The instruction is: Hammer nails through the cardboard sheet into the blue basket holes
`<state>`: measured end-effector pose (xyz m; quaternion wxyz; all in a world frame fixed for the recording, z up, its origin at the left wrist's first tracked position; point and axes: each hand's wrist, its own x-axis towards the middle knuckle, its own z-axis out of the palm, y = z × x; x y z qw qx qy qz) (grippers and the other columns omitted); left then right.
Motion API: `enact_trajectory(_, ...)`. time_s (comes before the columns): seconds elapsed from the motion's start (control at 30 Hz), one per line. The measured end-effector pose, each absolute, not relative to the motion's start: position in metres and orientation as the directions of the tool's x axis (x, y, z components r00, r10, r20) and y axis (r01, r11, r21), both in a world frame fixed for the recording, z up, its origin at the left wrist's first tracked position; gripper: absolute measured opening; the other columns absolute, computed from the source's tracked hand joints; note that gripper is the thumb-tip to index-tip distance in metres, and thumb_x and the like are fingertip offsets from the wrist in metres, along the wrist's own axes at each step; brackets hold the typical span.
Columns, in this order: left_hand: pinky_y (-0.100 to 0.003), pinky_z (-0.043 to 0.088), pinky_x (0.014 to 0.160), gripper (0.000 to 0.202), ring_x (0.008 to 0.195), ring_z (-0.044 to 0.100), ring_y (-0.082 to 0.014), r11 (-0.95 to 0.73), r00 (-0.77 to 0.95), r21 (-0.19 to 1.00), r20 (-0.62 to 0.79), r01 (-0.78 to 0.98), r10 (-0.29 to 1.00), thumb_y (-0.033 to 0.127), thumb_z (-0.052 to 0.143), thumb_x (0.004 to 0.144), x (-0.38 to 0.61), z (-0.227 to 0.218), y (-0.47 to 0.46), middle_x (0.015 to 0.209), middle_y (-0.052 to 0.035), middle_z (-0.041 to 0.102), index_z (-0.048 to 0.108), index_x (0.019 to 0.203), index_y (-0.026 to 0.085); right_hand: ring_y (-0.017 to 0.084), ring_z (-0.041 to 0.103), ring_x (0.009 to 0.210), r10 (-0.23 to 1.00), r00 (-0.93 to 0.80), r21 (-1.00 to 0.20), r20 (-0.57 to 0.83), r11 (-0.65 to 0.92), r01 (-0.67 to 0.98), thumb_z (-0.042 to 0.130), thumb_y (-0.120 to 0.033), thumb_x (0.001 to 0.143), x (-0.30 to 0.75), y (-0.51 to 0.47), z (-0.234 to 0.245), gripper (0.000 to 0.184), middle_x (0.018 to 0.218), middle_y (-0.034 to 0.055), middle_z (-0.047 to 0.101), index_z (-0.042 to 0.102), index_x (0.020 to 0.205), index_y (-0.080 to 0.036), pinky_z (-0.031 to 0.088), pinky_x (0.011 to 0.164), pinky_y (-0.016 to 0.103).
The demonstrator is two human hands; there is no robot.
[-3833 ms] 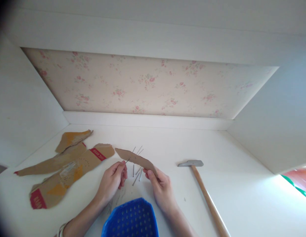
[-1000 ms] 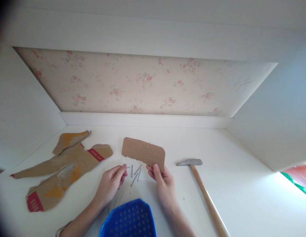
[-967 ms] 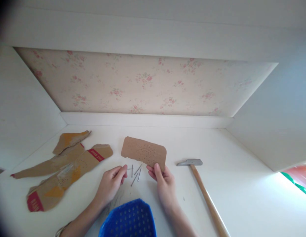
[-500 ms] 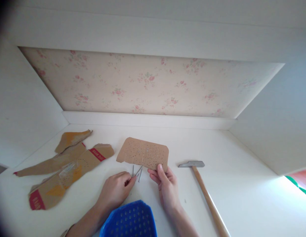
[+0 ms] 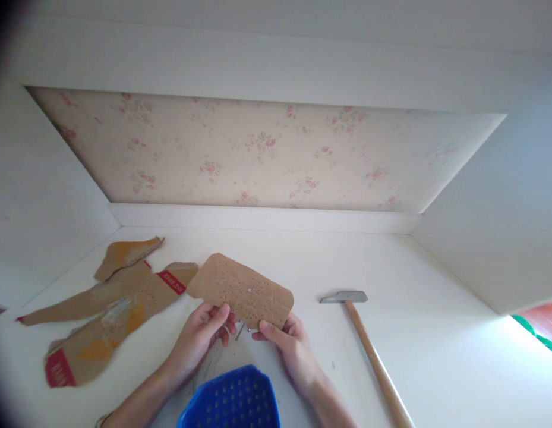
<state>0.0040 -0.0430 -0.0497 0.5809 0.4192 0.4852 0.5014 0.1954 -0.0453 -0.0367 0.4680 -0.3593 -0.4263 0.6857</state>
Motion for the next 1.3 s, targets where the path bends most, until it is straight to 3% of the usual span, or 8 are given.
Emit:
enact_trajectory(0.13,-0.025,0.048,0.052,0.035,0.060,0.062,-0.0163,0.158,0.050,0.953,-0.150,-0.260,0.987,0.047,0.070,0.078,0.006,-0.048,-0.042,0.066,-0.0056,0.067,0.062,0.080,0.012,0.025,0.066,0.097,0.938,-0.337,-0.902,-0.086,-0.216,-0.373,0.066,-0.035,0.084,0.195,-0.046,-0.033,0.026,0.107,0.0077,0.074,0.071,0.107,-0.021,0.049,0.081,0.035)
enact_trajectory(0.27,-0.026,0.048,0.056,0.031,0.061,0.063,-0.0162,0.197,0.130,0.924,-0.162,-0.327,0.978,0.043,0.071,0.080,0.004,-0.047,-0.043,0.065,-0.0055,0.068,0.064,0.080,0.012,0.027,0.067,0.097,0.919,-0.377,-0.793,-0.114,-0.312,-0.523,0.059,-0.041,0.087,0.195,-0.046,-0.033,0.033,0.109,0.0103,0.073,0.070,0.110,-0.020,0.051,0.081,0.038)
enact_trajectory(0.5,-0.023,0.043,0.050,0.038,0.049,0.058,-0.0133,0.230,0.225,0.934,-0.171,-0.273,0.959,0.047,0.068,0.082,0.000,-0.048,-0.043,0.053,-0.0055,0.066,0.066,0.070,0.011,0.030,0.065,0.105,0.844,-0.480,-0.645,-0.240,-0.508,-0.572,0.031,-0.075,0.085,0.202,-0.043,-0.022,0.073,0.110,0.0141,0.073,0.069,0.113,-0.019,0.050,0.089,0.045)
enact_trajectory(0.7,-0.022,0.043,0.050,0.044,0.049,0.058,-0.0130,0.193,0.310,0.967,-0.135,-0.164,0.941,0.051,0.064,0.084,-0.001,-0.048,-0.043,0.058,-0.0085,0.068,0.071,0.070,0.010,0.026,0.067,0.102,0.771,-0.613,-0.402,-0.172,-0.623,-0.671,0.054,-0.059,0.087,0.200,-0.043,-0.022,0.048,0.109,0.0069,0.075,0.070,0.114,-0.022,0.048,0.093,0.042)
enact_trajectory(0.87,-0.022,0.043,0.051,0.046,0.050,0.057,-0.0129,0.180,0.336,0.977,-0.131,-0.117,0.933,0.052,0.061,0.086,-0.001,-0.047,-0.043,0.057,-0.0081,0.066,0.073,0.071,0.009,0.026,0.068,0.100,0.779,-0.605,-0.412,-0.165,-0.612,-0.675,0.061,-0.055,0.085,0.196,-0.042,-0.024,0.049,0.111,0.0085,0.075,0.069,0.115,-0.017,0.051,0.088,0.039)
enact_trajectory(1.07,-0.022,0.042,0.050,0.048,0.047,0.056,-0.0122,0.183,0.323,0.976,-0.135,-0.121,0.937,0.054,0.062,0.084,0.002,-0.044,-0.043,0.055,-0.0072,0.065,0.072,0.073,0.009,0.024,0.070,0.095,0.826,-0.527,-0.385,-0.201,-0.562,-0.732,0.069,-0.046,0.082,0.194,-0.042,-0.025,0.032,0.118,-0.0010,0.072,0.069,0.110,-0.032,0.052,0.085,0.040)
enact_trajectory(1.17,-0.021,0.042,0.050,0.048,0.045,0.055,-0.0115,0.205,0.295,0.970,-0.159,-0.132,0.942,0.056,0.064,0.082,0.002,-0.039,-0.044,0.050,-0.0052,0.063,0.073,0.072,0.010,0.021,0.070,0.090,0.833,-0.510,-0.416,-0.216,-0.550,-0.724,0.073,-0.046,0.078,0.191,-0.043,-0.024,0.036,0.104,-0.0012,0.077,0.070,0.110,-0.029,0.052,0.082,0.032)
enact_trajectory(1.3,-0.022,0.044,0.053,0.049,0.049,0.056,-0.0117,0.219,0.312,0.971,-0.179,-0.100,0.933,0.056,0.065,0.080,0.002,-0.033,-0.045,0.051,-0.0052,0.063,0.074,0.068,0.010,0.015,0.070,0.081,0.861,-0.473,-0.501,-0.187,-0.497,-0.708,0.073,-0.038,0.078,0.189,-0.043,-0.020,0.025,0.079,-0.0036,0.078,0.072,0.100,-0.027,0.052,0.077,0.022)
